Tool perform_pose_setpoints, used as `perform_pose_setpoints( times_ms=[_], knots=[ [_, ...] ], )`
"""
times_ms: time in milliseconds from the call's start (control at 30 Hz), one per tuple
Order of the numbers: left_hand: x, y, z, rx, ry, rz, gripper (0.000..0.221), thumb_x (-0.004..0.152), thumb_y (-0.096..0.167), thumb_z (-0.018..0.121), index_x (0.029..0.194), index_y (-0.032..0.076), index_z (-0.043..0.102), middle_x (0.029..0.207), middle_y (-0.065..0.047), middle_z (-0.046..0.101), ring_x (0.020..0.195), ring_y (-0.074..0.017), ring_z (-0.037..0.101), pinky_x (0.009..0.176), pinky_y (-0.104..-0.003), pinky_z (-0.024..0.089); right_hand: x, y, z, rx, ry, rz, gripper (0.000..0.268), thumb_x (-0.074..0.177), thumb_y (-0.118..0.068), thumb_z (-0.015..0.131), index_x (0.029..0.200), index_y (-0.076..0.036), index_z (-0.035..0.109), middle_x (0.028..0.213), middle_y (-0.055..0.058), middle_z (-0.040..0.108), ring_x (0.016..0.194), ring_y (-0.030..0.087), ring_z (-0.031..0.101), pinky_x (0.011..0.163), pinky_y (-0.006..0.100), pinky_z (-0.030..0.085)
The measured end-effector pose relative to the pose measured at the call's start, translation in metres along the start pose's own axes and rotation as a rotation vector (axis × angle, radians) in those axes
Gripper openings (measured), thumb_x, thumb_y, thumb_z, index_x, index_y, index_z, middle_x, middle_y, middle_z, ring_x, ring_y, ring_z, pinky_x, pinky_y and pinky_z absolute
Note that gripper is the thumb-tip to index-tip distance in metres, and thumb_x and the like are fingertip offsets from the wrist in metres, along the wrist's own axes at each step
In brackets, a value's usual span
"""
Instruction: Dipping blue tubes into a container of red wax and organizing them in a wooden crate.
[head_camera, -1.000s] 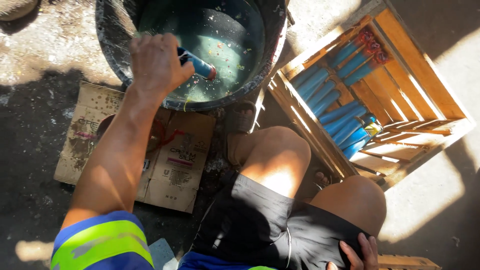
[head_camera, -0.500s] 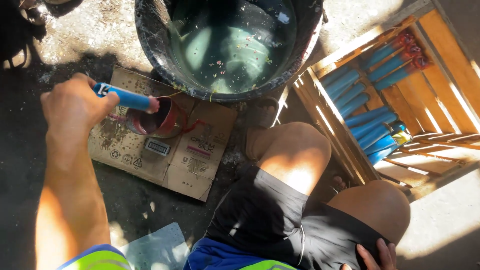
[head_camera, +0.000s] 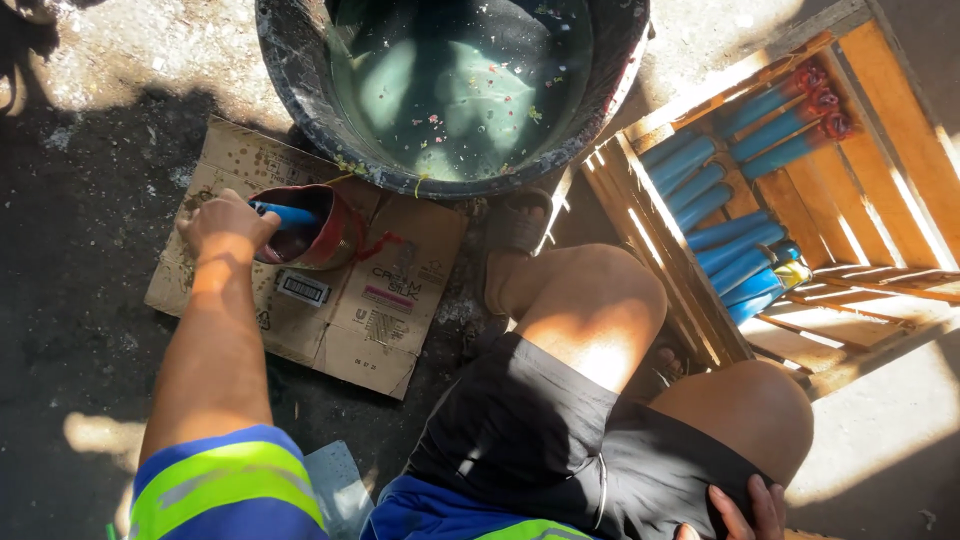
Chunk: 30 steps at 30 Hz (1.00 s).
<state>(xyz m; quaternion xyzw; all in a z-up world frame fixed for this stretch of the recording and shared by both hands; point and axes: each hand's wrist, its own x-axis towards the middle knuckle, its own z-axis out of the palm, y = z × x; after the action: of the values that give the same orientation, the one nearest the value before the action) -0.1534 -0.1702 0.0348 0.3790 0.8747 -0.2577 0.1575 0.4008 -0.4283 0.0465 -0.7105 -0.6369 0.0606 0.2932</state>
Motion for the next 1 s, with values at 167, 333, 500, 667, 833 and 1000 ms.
perform_pose_setpoints(
  times_ms=[167,333,500,667,833,1000],
  knots=[
    [0.015,0.001,0.026,-0.070,-0.003,-0.035,0.059,0.071,0.046,0.054,0.108,0.002,0.047,0.105,-0.021,0.056,0.103,-0.0374,0.048,0.086,-0.050,0.030,0.019,-0.038,-0.004,0.001,0.056,0.014,0.039,0.085,-0.036,0.040,0.101,-0.004,0.053,0.126,0.020,0.043,0.129,0.043,0.036,0.112,0.054,0.030],
    [-0.006,-0.008,0.003,-0.206,0.022,-0.074,0.048,0.069,0.038,0.052,0.104,0.006,0.051,0.099,-0.017,0.059,0.095,-0.0347,0.053,0.083,-0.046,0.030,-0.002,0.009,0.004,-0.013,0.071,-0.076,0.037,0.076,-0.037,0.046,0.096,-0.008,0.056,0.123,0.024,0.047,0.124,0.046,0.039,0.109,0.056,0.032],
    [-0.017,-0.032,-0.008,-0.235,0.102,-0.017,0.050,0.072,0.040,0.056,0.109,0.008,0.049,0.102,-0.016,0.057,0.094,-0.0371,0.052,0.078,-0.048,0.033,0.001,-0.003,-0.001,-0.001,0.059,-0.056,0.036,0.078,-0.035,0.045,0.099,-0.007,0.055,0.125,0.023,0.045,0.126,0.045,0.038,0.110,0.055,0.032],
    [-0.041,-0.046,-0.027,-0.207,0.240,0.034,0.050,0.072,0.038,0.054,0.112,0.007,0.051,0.102,-0.016,0.056,0.092,-0.0365,0.053,0.077,-0.048,0.034,-0.003,0.009,-0.002,-0.022,0.015,-0.052,0.036,0.075,-0.032,0.048,0.100,-0.007,0.057,0.126,0.023,0.047,0.126,0.048,0.040,0.108,0.056,0.034],
    [-0.049,-0.064,-0.032,-0.205,0.472,0.086,0.047,0.074,0.038,0.060,0.107,0.005,0.055,0.101,-0.017,0.055,0.091,-0.0376,0.050,0.076,-0.051,0.033,0.002,-0.001,-0.003,-0.044,0.038,-0.086,0.035,0.075,-0.032,0.049,0.097,-0.006,0.058,0.123,0.024,0.049,0.123,0.047,0.043,0.106,0.053,0.036],
    [-0.041,-0.091,-0.012,0.066,0.896,0.272,0.039,0.077,0.046,0.060,0.097,0.013,0.065,0.085,-0.008,0.063,0.076,-0.0269,0.060,0.058,-0.040,0.043,0.064,-0.025,-0.029,-0.052,-0.050,-0.320,0.026,0.070,-0.024,0.058,0.091,-0.009,0.060,0.107,0.017,0.055,0.100,0.040,0.055,0.087,0.046,0.046]
  ],
)
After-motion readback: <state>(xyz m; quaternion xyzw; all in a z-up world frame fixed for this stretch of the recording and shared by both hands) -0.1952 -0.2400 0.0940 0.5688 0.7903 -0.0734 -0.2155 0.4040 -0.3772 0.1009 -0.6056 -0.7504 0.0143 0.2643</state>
